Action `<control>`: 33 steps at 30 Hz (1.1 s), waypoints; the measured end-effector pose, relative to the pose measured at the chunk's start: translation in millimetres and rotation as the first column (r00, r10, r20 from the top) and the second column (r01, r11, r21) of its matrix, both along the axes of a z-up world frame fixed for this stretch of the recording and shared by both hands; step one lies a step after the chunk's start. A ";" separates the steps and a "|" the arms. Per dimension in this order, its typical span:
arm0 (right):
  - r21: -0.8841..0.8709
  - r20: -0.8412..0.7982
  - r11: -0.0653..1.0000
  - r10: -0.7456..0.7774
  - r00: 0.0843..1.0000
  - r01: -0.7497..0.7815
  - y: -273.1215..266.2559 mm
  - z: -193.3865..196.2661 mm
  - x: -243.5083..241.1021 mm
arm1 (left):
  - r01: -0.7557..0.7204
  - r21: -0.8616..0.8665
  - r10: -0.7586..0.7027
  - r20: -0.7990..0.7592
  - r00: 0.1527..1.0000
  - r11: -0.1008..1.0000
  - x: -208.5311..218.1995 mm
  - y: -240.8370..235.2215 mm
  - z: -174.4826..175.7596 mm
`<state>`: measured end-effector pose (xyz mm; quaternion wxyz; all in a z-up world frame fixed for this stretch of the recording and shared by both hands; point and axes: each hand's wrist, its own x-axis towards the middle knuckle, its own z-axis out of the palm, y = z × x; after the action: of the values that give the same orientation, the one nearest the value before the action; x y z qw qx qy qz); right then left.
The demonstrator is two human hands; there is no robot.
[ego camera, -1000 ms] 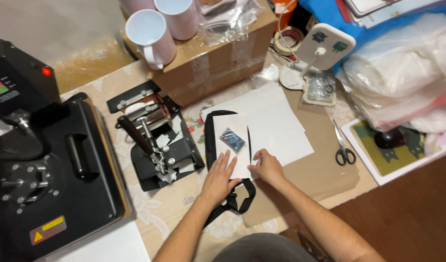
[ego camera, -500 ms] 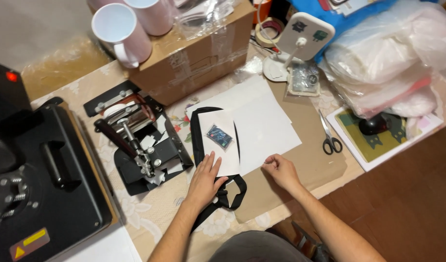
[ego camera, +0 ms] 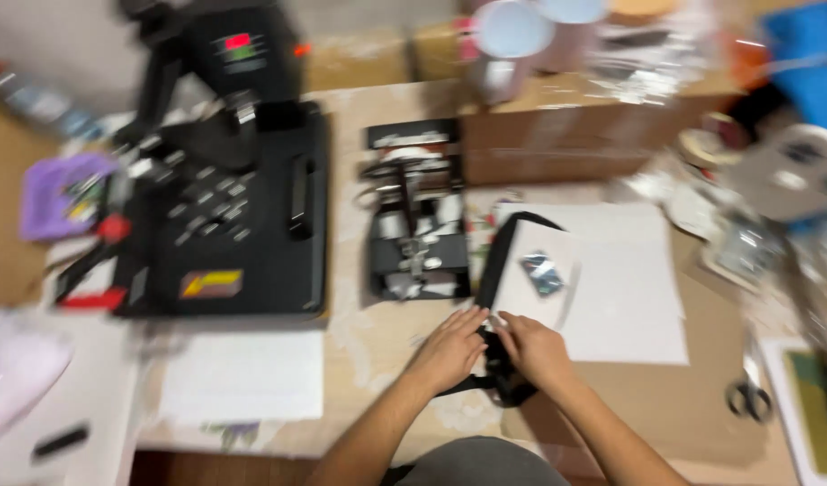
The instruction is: The person prepares a small bag for heat transfer printing by aligning the design, covering it with a protective sheet, and operating the heat press machine.
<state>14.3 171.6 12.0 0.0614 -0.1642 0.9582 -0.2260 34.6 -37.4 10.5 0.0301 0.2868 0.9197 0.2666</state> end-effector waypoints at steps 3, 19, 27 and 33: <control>-0.045 0.003 0.992 0.121 0.993 -0.120 -18.5 -9.0 -1.6 | -0.122 0.171 0.150 -0.162 0.975 0.978 25.3 -40.1 11.3; -0.117 -0.761 0.718 0.379 0.527 -0.686 -281.9 162.7 -10.2 | -0.751 0.119 0.760 -0.158 0.631 0.649 181.7 -241.3 15.1; 0.045 -0.840 0.828 0.334 0.428 -0.559 -436.0 229.6 33.1 | -0.594 0.305 0.667 -0.376 0.643 0.744 202.9 -392.2 31.7; 0.242 -0.808 0.941 0.331 0.487 -0.237 -503.9 229.4 49.6 | -0.615 0.327 0.696 -0.382 0.608 0.717 229.8 -509.9 23.0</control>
<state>63.9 -332.3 241.3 -0.3607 -0.4046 0.8383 -0.0591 264.5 -547.4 33.5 -0.3216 -0.0131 0.9123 0.2530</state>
